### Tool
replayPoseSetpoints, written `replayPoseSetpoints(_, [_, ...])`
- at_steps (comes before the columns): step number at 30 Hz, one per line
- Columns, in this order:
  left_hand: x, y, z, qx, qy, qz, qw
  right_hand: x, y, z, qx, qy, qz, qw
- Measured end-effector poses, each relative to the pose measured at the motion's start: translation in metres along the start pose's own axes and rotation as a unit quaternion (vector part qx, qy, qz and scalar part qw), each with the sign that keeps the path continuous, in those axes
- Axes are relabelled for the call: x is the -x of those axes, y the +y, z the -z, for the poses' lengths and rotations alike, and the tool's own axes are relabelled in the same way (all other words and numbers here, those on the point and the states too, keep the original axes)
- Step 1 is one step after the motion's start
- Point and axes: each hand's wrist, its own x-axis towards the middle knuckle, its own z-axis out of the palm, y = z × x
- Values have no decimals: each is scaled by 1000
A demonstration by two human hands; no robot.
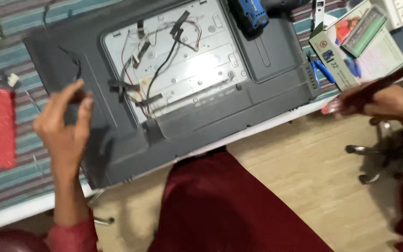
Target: The person uses a cordless drill to remove screws from the back of a CRT television, then brushes dust from the interior. They remove the mainboard, brush it, and reinstall it, securing it with screws. The person also handles internal wires and connectors during the process.
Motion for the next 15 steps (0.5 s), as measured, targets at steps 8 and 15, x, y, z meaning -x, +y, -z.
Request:
replayPoseSetpoints(8, [-22, -1, -24, 45, 33, -110, 992, 19, -343, -22, -97, 244, 234, 936])
replayPoseSetpoints(15, [13, -5, 61, -73, 50, -58, 994, 6, -287, -4, -236, 353, 221, 878])
